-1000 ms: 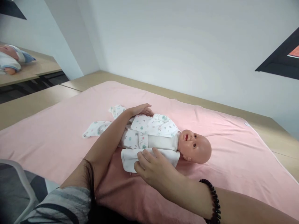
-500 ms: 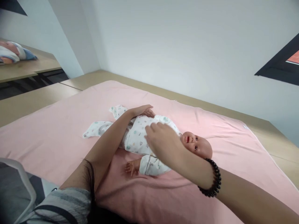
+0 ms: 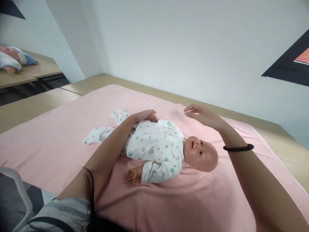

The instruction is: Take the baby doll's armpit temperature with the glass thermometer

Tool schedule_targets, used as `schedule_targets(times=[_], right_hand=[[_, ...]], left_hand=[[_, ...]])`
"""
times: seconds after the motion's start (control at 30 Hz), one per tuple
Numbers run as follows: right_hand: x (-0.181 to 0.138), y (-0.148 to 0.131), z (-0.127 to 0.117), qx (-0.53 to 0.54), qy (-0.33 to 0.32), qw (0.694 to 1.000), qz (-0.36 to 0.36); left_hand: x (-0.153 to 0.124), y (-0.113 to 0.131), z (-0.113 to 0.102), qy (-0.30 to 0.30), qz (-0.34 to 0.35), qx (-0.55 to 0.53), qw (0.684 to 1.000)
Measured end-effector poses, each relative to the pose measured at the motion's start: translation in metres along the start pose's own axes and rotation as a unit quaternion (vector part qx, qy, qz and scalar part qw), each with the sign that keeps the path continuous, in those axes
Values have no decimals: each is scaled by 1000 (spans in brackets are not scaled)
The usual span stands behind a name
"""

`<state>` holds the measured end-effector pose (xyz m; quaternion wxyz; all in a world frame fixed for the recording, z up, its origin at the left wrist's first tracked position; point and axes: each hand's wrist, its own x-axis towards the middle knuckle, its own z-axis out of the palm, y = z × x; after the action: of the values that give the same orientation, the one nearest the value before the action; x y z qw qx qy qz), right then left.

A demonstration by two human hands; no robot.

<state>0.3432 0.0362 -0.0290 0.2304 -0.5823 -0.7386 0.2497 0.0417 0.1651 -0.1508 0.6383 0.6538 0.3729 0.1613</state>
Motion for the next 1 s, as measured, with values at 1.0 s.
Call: schedule_targets(times=[1.0], right_hand=[[-33,26,81,91,-110,987,-70]], left_hand=[[-5,11,19,86,32,30,995]])
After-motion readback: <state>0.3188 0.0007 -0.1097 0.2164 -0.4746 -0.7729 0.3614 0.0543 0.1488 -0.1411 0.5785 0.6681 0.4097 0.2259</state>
